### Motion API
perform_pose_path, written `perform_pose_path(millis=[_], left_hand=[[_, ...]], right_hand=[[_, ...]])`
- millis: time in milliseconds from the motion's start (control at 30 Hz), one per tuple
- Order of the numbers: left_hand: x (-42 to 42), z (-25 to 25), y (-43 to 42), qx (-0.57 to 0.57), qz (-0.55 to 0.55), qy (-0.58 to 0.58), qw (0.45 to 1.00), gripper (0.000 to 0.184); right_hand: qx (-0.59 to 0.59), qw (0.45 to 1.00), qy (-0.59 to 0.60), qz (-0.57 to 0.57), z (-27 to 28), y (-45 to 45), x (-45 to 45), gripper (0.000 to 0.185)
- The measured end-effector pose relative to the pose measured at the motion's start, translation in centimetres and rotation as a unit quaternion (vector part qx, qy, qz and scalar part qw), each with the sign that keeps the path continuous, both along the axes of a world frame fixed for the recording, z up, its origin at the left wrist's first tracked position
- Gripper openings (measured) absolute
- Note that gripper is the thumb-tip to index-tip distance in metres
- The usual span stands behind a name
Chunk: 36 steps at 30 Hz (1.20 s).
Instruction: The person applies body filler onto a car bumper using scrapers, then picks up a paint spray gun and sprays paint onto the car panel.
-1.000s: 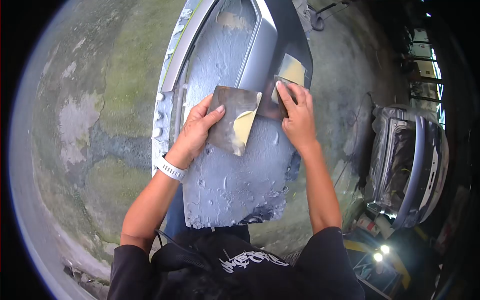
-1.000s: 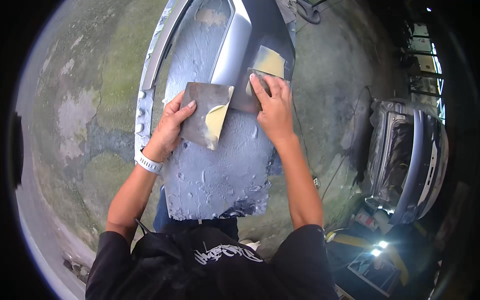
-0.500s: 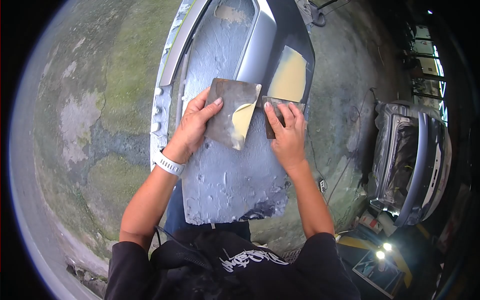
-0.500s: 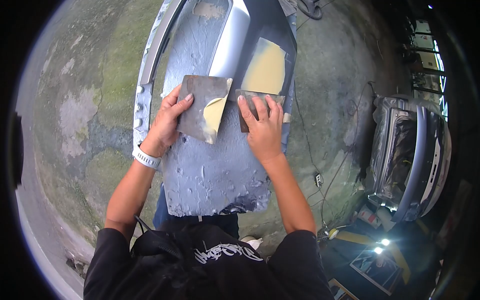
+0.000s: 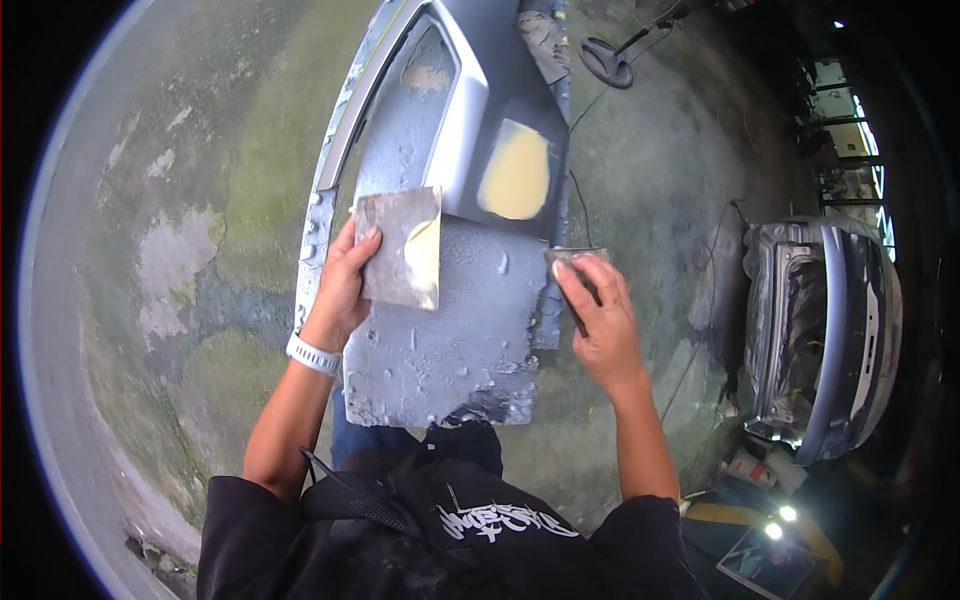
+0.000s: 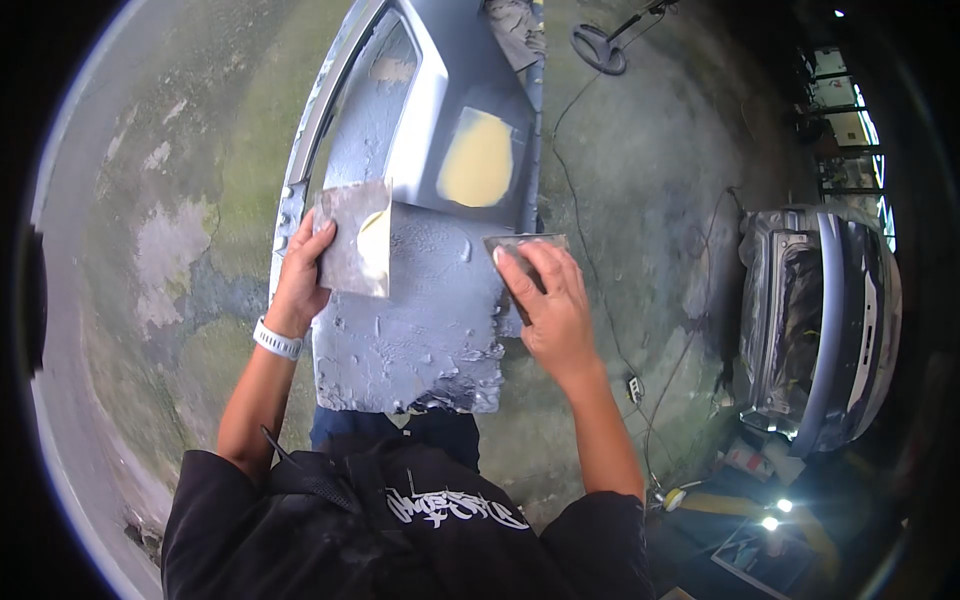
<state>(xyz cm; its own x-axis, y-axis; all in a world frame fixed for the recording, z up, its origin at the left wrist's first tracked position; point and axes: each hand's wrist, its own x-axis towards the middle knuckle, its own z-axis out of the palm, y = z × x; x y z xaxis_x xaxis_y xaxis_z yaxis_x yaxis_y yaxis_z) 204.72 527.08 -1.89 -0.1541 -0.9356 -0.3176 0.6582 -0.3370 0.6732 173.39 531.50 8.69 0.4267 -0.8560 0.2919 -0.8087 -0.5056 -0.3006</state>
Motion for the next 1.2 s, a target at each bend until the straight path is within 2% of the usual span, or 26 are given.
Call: perform_pose_path(millis=[100,167,267,367,600,633,700,833,1033,1200], left_hand=[[-2.8,1.2,3.7,0.048,-0.019,0.043,0.998,0.043],[-6.2,2.7,6.4,0.074,-0.037,0.066,0.994,0.04],[-12.2,3.5,9.9,0.101,-0.063,0.096,0.988,0.041],[-18.4,4.1,12.8,0.09,-0.053,0.15,0.983,0.042],[-28.1,2.6,17.8,0.086,0.035,0.154,0.984,0.046],[-28.1,2.4,18.1,0.091,0.069,0.154,0.981,0.047],[-27.3,1.8,18.8,0.075,0.124,0.172,0.974,0.052],[-25.0,2.0,20.7,0.034,0.224,0.19,0.955,0.05],[-25.0,-0.3,23.4,0.029,0.304,0.199,0.931,0.052],[-27.7,-0.5,24.7,0.058,0.363,0.183,0.912,0.05]], right_hand=[[-0.032,0.997,-0.012,0.067,0.7,1.9,-1.8,0.064],[-0.042,0.985,-0.087,0.142,0.3,3.6,-1.7,0.051],[-0.07,0.968,-0.122,0.209,-1.8,5.9,-3.4,0.041],[-0.12,0.958,-0.137,0.222,-4.4,8.0,-7.1,0.038],[-0.101,0.947,-0.128,0.276,-6.0,10.0,-19.2,0.038],[-0.1,0.943,-0.121,0.292,-5.5,9.0,-20.3,0.038],[-0.082,0.943,-0.025,0.321,-4.7,6.5,-22.0,0.041],[-0.094,0.921,0.065,0.374,-3.4,-0.4,-20.9,0.042],[-0.201,0.867,0.144,0.434,-4.3,-11.0,-13.4,0.04],[-0.264,0.831,0.152,0.464,-5.8,-18.5,-5.7,0.043]])
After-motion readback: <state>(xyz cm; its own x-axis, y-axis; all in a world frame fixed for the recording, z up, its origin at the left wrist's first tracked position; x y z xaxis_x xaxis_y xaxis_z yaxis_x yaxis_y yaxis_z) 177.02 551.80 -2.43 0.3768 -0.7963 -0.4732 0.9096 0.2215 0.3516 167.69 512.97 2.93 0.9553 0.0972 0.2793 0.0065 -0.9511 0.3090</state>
